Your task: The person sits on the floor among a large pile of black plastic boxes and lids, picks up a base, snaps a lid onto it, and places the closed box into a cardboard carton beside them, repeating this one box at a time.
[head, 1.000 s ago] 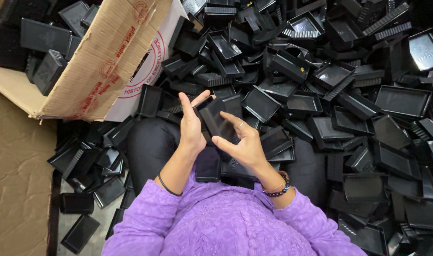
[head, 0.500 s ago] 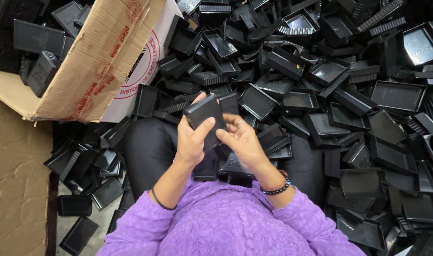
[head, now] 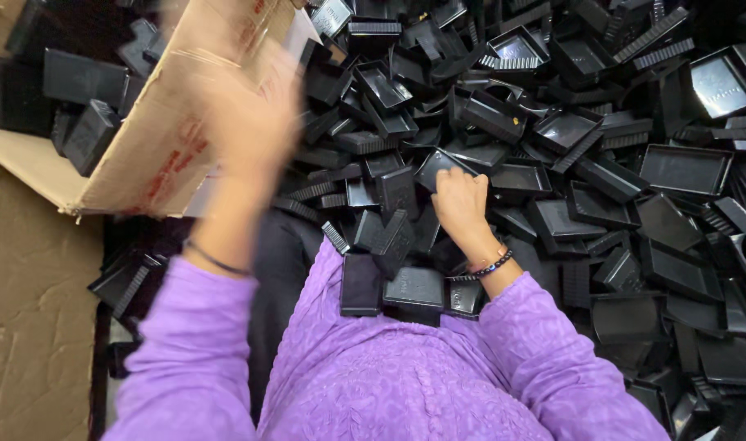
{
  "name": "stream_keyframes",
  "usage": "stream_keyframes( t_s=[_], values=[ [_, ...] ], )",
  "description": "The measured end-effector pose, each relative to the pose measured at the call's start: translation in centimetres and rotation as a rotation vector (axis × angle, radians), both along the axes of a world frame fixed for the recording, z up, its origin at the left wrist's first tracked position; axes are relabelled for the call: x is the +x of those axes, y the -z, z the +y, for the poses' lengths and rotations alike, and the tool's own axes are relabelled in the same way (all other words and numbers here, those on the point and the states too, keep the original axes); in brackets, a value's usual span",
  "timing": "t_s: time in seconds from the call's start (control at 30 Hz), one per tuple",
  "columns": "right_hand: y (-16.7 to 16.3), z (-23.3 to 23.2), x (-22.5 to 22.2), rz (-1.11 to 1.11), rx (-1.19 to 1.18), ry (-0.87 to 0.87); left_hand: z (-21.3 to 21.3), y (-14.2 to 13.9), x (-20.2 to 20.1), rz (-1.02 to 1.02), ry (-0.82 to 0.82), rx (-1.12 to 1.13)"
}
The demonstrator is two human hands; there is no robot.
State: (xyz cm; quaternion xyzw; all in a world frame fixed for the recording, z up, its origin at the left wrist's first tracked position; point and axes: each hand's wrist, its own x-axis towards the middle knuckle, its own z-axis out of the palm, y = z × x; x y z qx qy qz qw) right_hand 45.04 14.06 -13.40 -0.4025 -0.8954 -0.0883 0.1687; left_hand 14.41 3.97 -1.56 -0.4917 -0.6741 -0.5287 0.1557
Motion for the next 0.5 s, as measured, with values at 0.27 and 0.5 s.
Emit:
stream_keyframes(
  t_s=[0.27, 0.5],
  values=[
    [-0.2, -1.3, 7.0, 0.93, -0.79, -0.111, 4.5, 13.9, 17.3, 0.185, 0.093, -0.741],
    [0.4, -3.3, 10.4, 0.817, -0.367, 0.144, 8.1, 15.7, 19.1, 0.476, -0.091, -0.903]
  ],
)
